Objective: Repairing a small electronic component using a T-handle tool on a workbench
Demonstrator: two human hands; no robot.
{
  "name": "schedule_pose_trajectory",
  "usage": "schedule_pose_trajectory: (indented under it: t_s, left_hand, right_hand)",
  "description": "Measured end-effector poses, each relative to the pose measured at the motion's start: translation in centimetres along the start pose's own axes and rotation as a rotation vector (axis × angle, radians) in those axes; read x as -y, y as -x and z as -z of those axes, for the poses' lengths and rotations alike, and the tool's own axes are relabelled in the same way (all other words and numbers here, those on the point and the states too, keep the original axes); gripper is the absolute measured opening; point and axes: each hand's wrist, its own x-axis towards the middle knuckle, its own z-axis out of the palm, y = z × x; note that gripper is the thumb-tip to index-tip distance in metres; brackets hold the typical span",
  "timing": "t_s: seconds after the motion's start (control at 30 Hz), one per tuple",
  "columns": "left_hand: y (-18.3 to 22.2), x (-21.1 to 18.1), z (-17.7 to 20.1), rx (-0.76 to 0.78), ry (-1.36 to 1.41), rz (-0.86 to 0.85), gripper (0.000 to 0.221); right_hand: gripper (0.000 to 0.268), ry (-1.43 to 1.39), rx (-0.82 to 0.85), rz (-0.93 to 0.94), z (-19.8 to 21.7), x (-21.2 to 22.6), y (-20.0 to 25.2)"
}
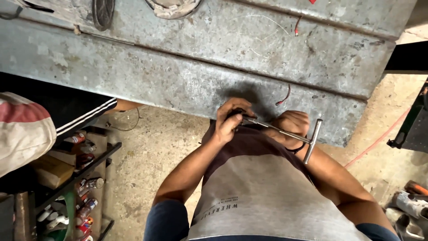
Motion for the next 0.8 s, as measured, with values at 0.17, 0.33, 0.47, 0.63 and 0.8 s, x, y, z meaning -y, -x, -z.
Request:
schedule_pose_trajectory:
  t_s: [0.17,0.33,0.47,0.63,0.8]
  left_hand:
    - [0.2,0.6,-0.2,-0.022,0.207,0.244,0.045]
    - [1.6,4.7,1.6,-0.212,0.304,0.259,0.032]
    - [0.6,5.7,5.7,-0.362,0.241,0.264,0.022]
    - [1.7,6.5,6.1,-0.239,0.079,0.125,0.024]
    - [1.4,4.1,5.2,-0.289,0.114,0.206,0.022]
  right_hand:
    - [0.029,-0.110,0.173,-0.040,1.0,-0.9,-0.8]
    - [0.021,-0.158,0.403,-0.148,2.6,3.0,-6.3]
    - [0.074,-0.304,0.814,-0.627,5.3,1.9,-7.2]
    - [0.056,-0.622,0.440,-1.063,3.1,-1.6,-2.2]
    - [0.024,-0.295,0.451,-0.995,2.2,-2.2,-1.3]
